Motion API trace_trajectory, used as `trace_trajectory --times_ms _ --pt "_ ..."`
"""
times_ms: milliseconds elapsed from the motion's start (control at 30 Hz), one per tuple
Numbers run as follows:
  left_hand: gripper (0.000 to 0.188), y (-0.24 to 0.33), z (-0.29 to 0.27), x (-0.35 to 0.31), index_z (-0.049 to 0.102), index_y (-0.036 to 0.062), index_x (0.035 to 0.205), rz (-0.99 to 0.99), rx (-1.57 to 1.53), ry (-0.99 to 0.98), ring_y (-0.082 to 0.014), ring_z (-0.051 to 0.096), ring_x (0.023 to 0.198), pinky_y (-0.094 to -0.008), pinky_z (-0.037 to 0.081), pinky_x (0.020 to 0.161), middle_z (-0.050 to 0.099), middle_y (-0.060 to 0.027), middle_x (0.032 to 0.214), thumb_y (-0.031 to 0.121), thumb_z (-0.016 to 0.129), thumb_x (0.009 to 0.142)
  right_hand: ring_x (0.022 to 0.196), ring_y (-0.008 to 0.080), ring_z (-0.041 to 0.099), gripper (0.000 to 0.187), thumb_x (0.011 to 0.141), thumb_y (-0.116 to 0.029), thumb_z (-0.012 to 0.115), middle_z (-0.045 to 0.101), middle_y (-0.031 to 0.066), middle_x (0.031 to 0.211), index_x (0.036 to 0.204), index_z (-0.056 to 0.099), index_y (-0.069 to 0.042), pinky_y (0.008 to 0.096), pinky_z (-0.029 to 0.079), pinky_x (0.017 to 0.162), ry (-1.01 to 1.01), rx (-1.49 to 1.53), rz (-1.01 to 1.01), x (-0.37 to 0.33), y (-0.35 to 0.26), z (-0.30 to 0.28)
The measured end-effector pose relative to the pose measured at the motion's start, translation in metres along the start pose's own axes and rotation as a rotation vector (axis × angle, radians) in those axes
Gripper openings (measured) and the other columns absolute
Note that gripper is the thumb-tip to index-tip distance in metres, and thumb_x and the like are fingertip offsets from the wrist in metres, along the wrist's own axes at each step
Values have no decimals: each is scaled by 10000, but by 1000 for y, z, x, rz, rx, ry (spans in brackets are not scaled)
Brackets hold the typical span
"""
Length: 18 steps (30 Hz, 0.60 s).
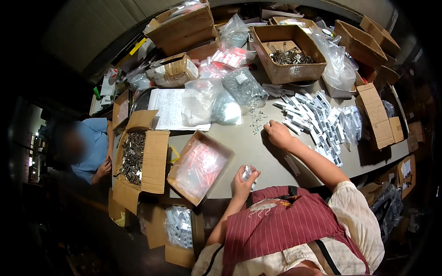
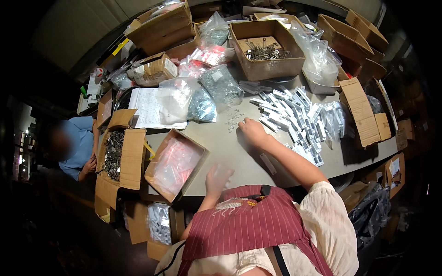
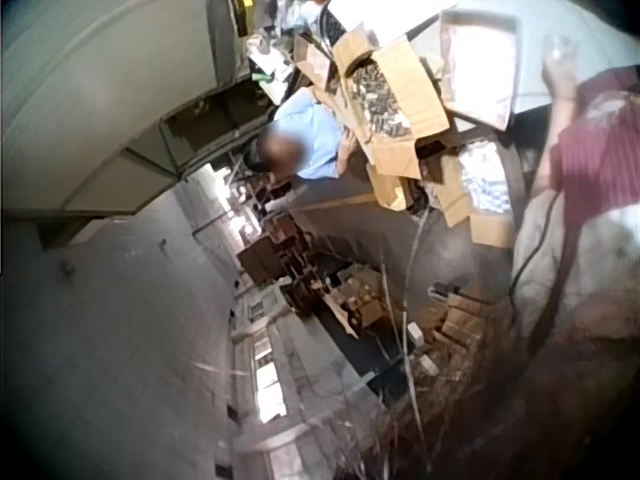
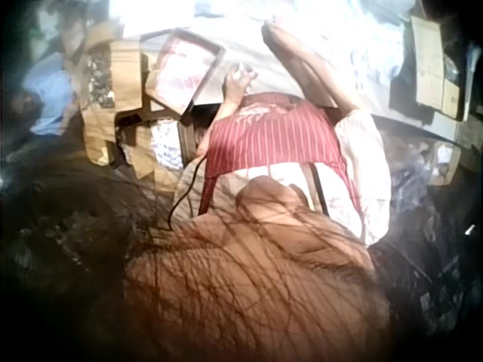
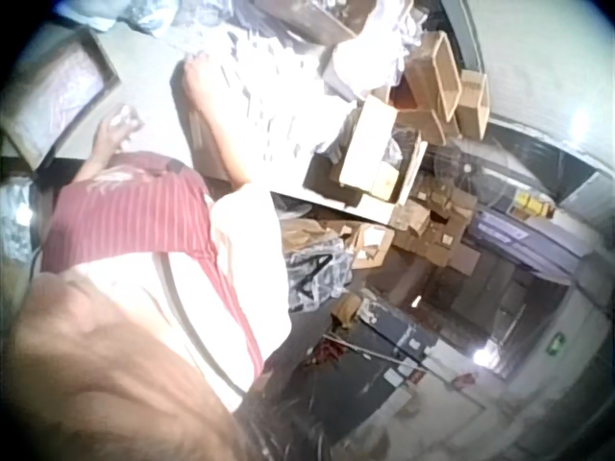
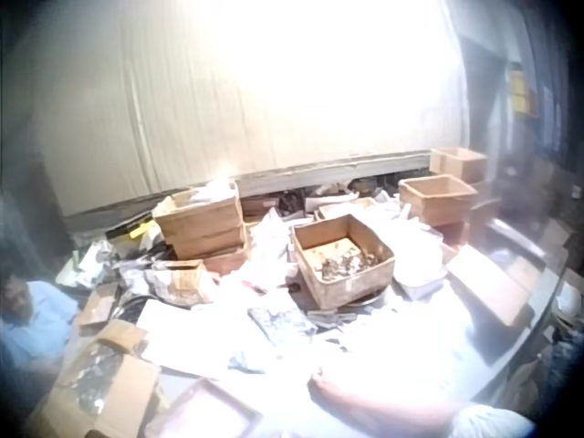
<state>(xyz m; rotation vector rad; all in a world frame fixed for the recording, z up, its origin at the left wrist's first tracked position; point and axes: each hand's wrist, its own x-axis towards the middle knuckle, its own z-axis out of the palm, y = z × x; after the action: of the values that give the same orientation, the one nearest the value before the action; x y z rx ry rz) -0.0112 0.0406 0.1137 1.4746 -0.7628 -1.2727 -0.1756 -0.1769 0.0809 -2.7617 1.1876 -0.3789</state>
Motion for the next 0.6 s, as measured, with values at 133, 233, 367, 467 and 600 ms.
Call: trace_trajectory --times_ms 133,233,367,467,600 --pt "156 -18 -4 7 613 10 1009 -9 -120 -6 -162 705 859 -263 538 761 719 -108 906 85 707 908 619 198 621 124 785 -60 655 595 91 735 897 625 -15 324 543 594 -122 711 342 1 16 -30" --pt "148 -15 -4 7 613 14 1005 -44 -149 5 -177 713 861 -277 552 784 722 -115 913 93 699 915 696 138 610 161 822 -49 628 626 32 853 979 652 -21 263 514 627 -153 1613 606 -15 35 -34" --pt "154 -7 -3 5 611 11 999 -41 -162 31 -186 717 857 -292 561 799 724 -123 915 117 693 924 792 151 625 315 876 -40 605 624 59 1000 1189 603 -5 286 566 771 -61 2120 797 -39 37 -36" --pt "172 6 3 1 608 1 1003 -19 -95 59 -192 720 860 -299 565 798 727 -134 919 133 691 930 1197 316 579 482 982 -143 567 580 207 1239 1354 455 141 420 462 1122 -23 2448 607 -48 37 -19" --pt "197 13 6 -1 610 -9 1025 37 -41 112 -197 722 864 -300 565 798 729 -141 925 147 691 935 1314 414 502 607 1048 -301 500 500 302 1371 1400 376 177 479 418 1157 -26 2656 643 -45 24 -24"
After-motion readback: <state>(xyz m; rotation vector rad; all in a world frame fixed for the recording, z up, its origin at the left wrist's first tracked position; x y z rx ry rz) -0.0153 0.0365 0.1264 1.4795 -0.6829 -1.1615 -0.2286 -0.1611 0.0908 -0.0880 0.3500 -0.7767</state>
